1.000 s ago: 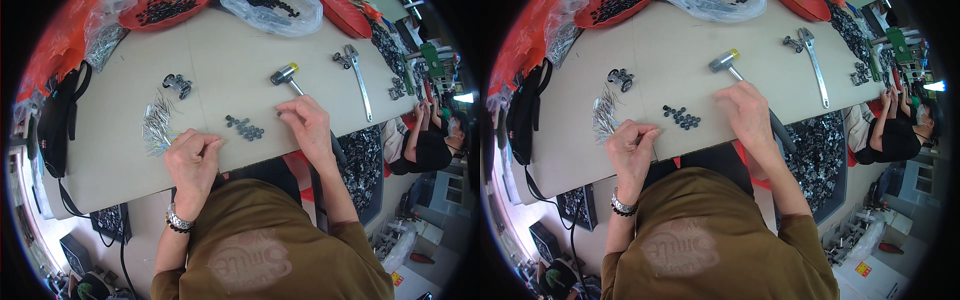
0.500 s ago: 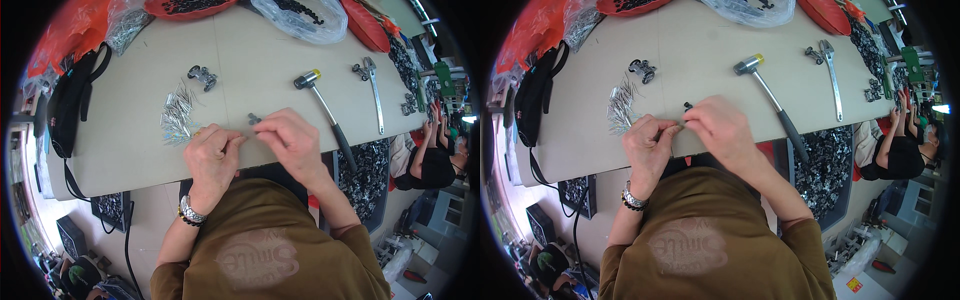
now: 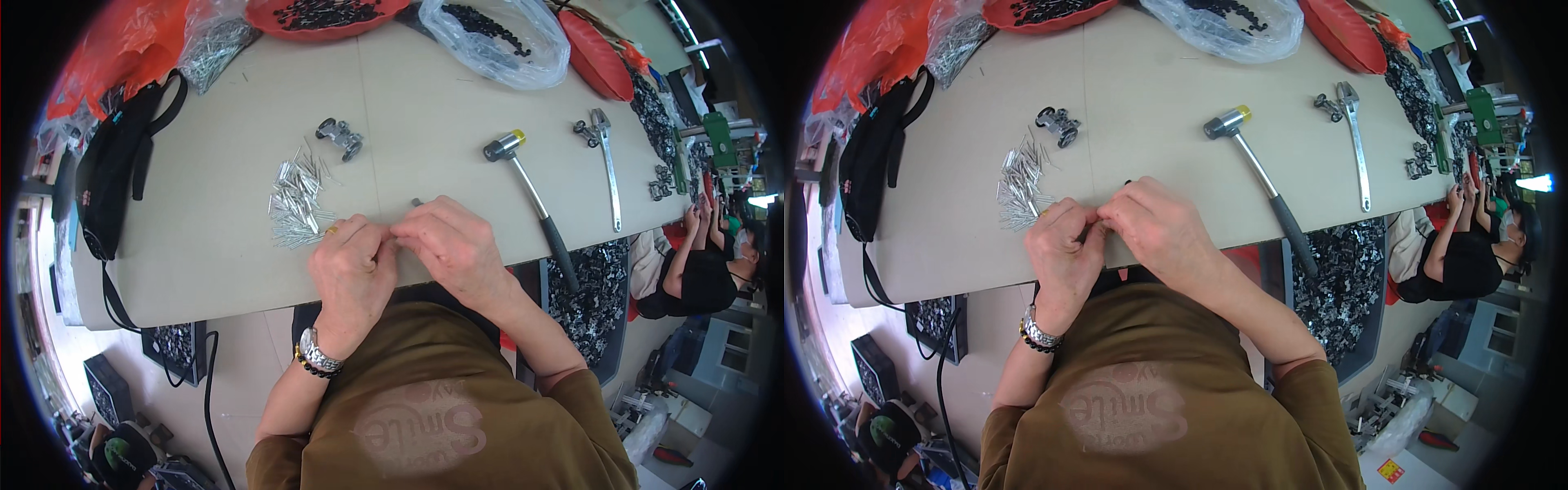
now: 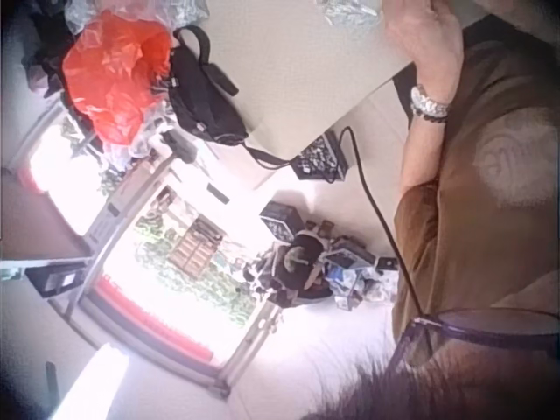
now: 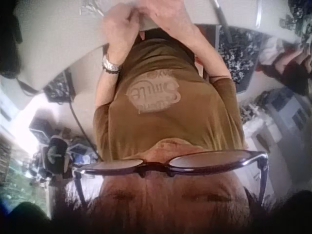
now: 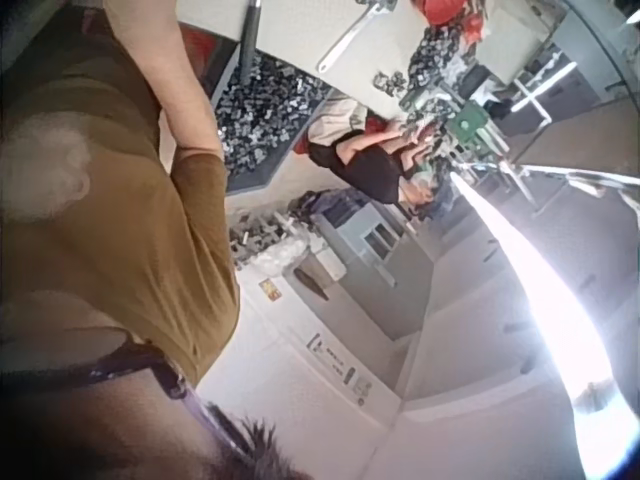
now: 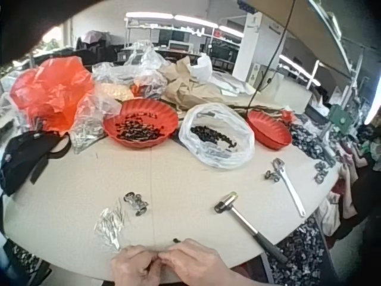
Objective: The person assembles small metal components by inserting pins and rubber washers into them, then securing the assembly with a small hammer.
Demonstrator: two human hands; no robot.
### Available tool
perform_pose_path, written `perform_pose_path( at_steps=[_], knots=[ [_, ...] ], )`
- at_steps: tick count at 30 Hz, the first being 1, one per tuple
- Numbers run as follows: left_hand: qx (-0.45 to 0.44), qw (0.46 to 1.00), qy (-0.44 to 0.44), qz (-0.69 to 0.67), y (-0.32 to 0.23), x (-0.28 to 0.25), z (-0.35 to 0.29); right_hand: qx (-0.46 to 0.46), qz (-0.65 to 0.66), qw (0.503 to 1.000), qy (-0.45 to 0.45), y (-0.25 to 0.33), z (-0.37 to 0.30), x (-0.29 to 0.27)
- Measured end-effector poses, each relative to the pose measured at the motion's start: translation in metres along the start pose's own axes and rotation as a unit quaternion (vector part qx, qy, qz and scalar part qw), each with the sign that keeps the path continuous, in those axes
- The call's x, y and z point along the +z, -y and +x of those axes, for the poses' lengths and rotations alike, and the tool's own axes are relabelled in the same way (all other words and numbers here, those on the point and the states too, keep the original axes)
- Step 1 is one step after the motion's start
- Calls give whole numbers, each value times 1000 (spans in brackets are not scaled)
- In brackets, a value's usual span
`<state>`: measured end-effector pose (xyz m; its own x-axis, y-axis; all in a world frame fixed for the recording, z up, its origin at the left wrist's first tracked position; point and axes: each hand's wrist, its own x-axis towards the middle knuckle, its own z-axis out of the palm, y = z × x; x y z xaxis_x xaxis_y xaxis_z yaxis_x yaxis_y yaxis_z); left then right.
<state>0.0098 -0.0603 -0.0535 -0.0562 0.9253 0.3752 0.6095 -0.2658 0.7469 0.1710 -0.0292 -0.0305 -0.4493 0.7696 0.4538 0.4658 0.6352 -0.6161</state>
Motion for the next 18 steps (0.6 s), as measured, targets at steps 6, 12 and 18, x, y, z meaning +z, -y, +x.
perform_pose_path(
  at_steps=[6,12,18],
  knots=[
    [-7,1000,0,5,3,2,-1,-33,-76,996,42,1,-4,-1],
    [-23,1000,6,-1,-1,-1,-1,13,-134,991,-7,4,1,-25],
    [-49,998,28,-19,-4,0,6,203,-357,910,-62,-55,-29,-83]
  ],
)
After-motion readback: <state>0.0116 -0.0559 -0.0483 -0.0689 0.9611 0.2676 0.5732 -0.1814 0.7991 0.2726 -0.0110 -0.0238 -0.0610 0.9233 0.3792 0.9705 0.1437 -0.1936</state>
